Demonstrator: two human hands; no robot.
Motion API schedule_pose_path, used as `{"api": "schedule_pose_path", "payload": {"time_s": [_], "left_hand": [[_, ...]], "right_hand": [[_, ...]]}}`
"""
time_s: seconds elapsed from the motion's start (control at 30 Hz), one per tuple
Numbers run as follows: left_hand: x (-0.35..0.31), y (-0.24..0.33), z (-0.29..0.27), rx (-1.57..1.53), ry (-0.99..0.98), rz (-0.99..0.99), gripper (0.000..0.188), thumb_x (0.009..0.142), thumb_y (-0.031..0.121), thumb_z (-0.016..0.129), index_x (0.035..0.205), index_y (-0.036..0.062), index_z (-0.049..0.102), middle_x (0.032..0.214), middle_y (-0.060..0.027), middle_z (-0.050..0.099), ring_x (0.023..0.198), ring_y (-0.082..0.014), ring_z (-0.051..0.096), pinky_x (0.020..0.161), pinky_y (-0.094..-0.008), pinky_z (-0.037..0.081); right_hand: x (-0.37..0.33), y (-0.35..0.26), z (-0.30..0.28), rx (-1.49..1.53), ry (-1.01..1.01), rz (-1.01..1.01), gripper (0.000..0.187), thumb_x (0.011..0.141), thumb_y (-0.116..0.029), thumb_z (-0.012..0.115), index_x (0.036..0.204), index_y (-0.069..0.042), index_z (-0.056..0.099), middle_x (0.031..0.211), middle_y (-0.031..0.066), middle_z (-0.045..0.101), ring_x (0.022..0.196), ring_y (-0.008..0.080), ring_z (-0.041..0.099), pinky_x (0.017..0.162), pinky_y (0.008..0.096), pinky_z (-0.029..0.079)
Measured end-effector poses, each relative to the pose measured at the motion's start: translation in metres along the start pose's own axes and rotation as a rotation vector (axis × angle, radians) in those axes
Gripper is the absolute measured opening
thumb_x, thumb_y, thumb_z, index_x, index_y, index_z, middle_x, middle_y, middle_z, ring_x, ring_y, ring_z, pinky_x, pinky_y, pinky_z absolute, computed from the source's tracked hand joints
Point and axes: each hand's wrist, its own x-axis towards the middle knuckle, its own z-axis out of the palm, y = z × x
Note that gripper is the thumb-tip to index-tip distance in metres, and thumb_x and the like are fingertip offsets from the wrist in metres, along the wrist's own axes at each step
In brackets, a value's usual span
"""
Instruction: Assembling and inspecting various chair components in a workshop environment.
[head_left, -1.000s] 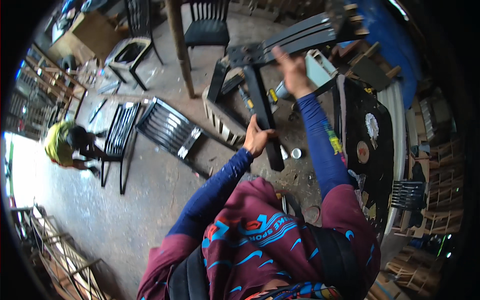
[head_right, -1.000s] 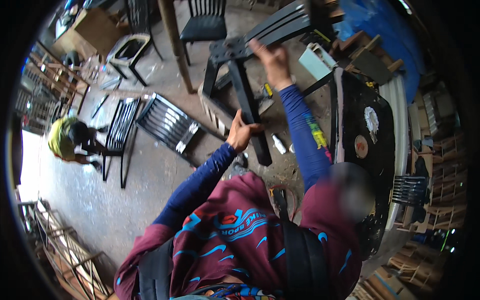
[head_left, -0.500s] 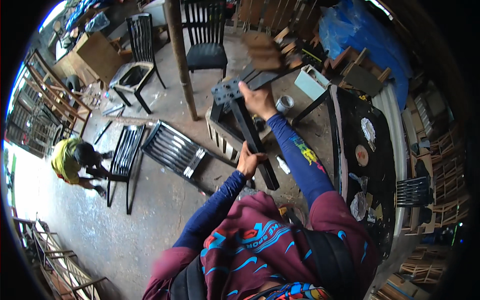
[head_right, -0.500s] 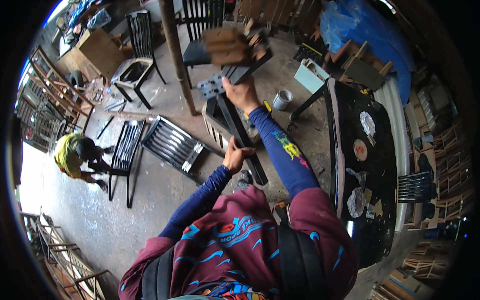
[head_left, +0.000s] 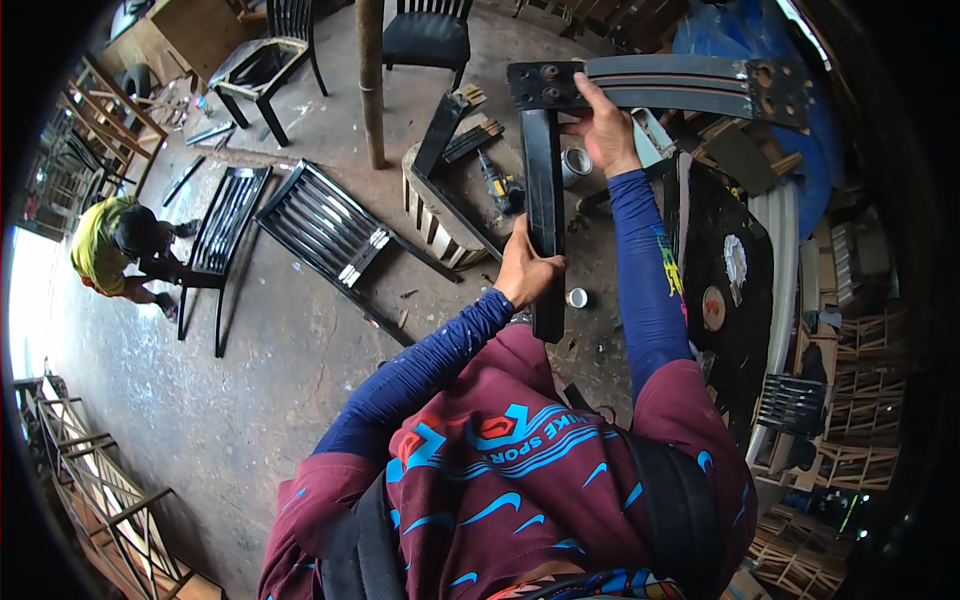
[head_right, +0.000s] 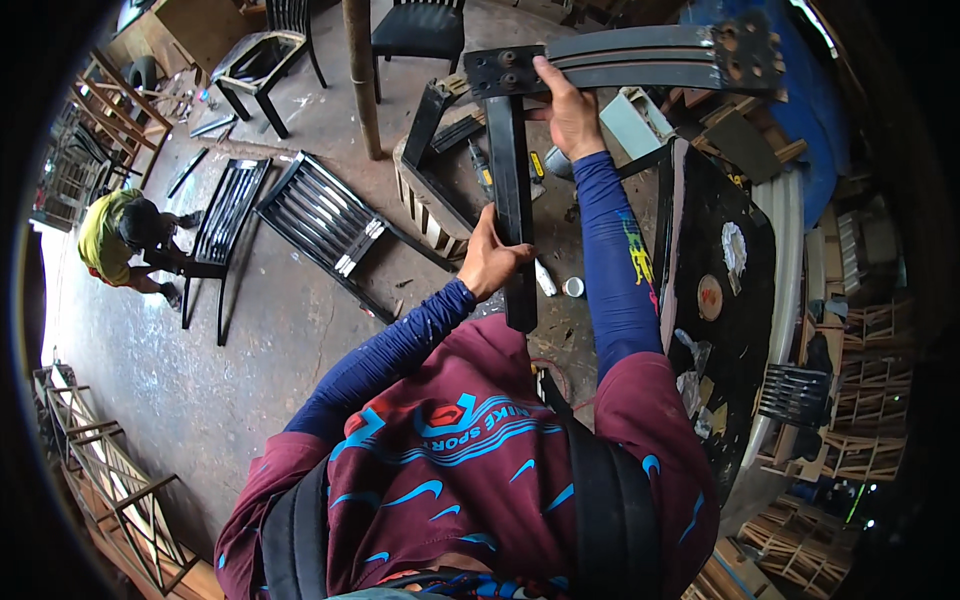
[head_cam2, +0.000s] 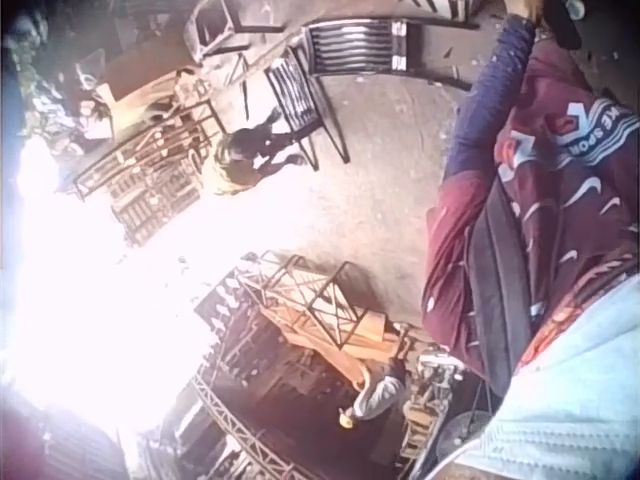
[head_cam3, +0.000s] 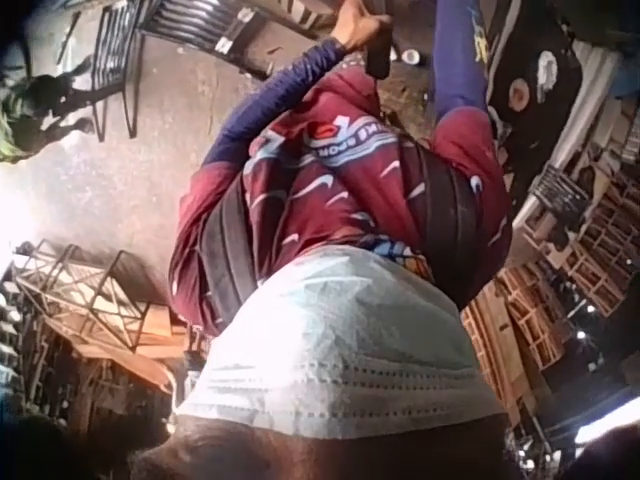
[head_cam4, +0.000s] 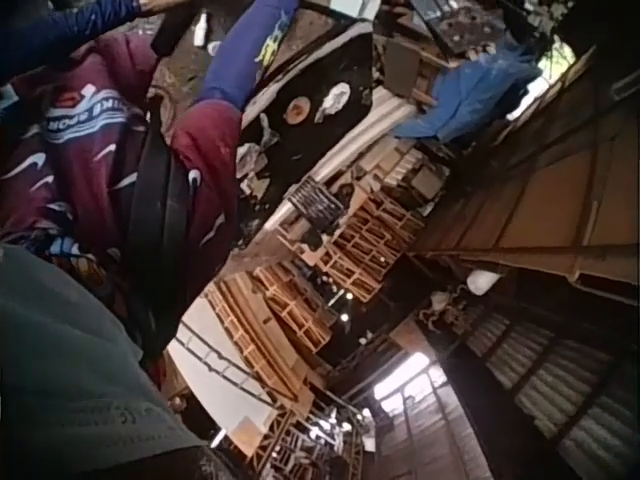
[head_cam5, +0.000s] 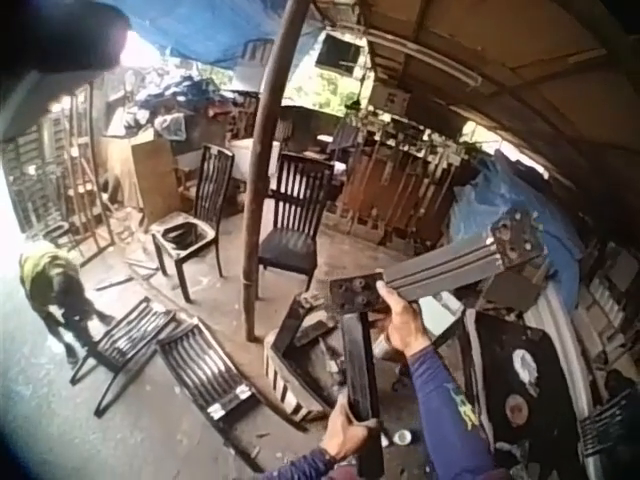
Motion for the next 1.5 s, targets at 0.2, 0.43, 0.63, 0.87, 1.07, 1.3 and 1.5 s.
{"api": "schedule_pose_path", "payload": {"time_s": [0.2,0.43,0.63,0.87,1.07,1.3,1.5], "left_hand": [[0.084,-0.058,0.046,0.027,0.0,-0.148,0.078,0.069,-0.002,0.074,0.138,-0.0034,0.039,0.115,-0.019,0.062,0.108,-0.0242,0.059,0.095,-0.0335,0.048],[0.238,-0.197,0.084,0.043,0.024,-0.478,0.073,0.074,0.006,0.081,0.135,-0.0018,0.041,0.111,-0.0153,0.064,0.107,-0.0228,0.061,0.096,-0.0354,0.05],[0.337,-0.252,0.102,-0.095,0.017,-0.646,0.071,0.082,0.011,0.077,0.141,-0.0057,0.041,0.124,-0.022,0.063,0.115,-0.0263,0.061,0.101,-0.0334,0.047],[0.4,-0.343,0.109,0.208,0.275,-0.678,0.068,0.087,0.018,0.069,0.141,-0.0131,0.041,0.125,-0.0331,0.062,0.119,-0.0375,0.062,0.101,-0.0361,0.048],[0.429,-0.362,0.044,0.479,0.376,-0.311,0.033,0.083,0.009,0.068,0.115,-0.0019,0.07,0.105,-0.0246,0.072,0.095,-0.0312,0.073,0.088,-0.0375,0.055],[0.453,-0.366,-0.137,1.324,0.459,-0.02,0.091,0.072,0.034,0.084,0.148,0.0082,0.043,0.144,-0.0141,0.054,0.142,-0.0331,0.039,0.121,-0.0478,0.023],[0.472,-0.372,-0.114,1.307,0.494,-0.066,0.094,0.069,0.035,0.085,0.15,0.0141,0.042,0.141,-0.0098,0.058,0.135,-0.0274,0.048,0.118,-0.0429,0.026]], "right_hand": [[0.068,0.025,-0.069,0.028,0.022,0.067,0.031,0.093,-0.027,0.069,0.121,-0.014,0.064,0.113,0.0041,0.067,0.101,0.025,0.068,0.07,0.0489,0.059],[0.224,0.164,-0.147,-0.25,0.053,0.137,0.031,0.089,-0.034,0.074,0.111,-0.012,0.069,0.107,-0.0001,0.067,0.089,0.0123,0.066,0.049,0.0257,0.052],[0.325,0.279,-0.209,-0.539,-0.056,-0.02,0.028,0.087,-0.024,0.074,0.092,0.003,0.068,0.088,0.0142,0.072,0.078,0.0252,0.068,0.072,0.0377,0.053],[0.39,0.375,-0.208,-0.712,-0.252,-0.022,0.031,0.087,-0.028,0.075,0.094,0.002,0.069,0.086,0.0094,0.071,0.072,0.0203,0.066,0.066,0.0349,0.052],[0.411,0.414,-0.211,-0.76,-0.277,0.041,0.031,0.086,-0.026,0.073,0.093,0.004,0.07,0.092,0.0207,0.074,0.088,0.0356,0.072,0.078,0.0409,0.053],[0.383,0.481,-0.195,-0.673,-0.189,-0.053,0.037,0.086,-0.03,0.076,0.103,0.002,0.068,0.102,0.0196,0.073,0.094,0.035,0.071,0.084,0.0406,0.053],[0.393,0.466,-0.21,-0.679,-0.237,0.059,0.035,0.087,-0.029,0.076,0.102,0.002,0.07,0.1,0.0179,0.074,0.093,0.032,0.072,0.083,0.0391,0.053]]}}
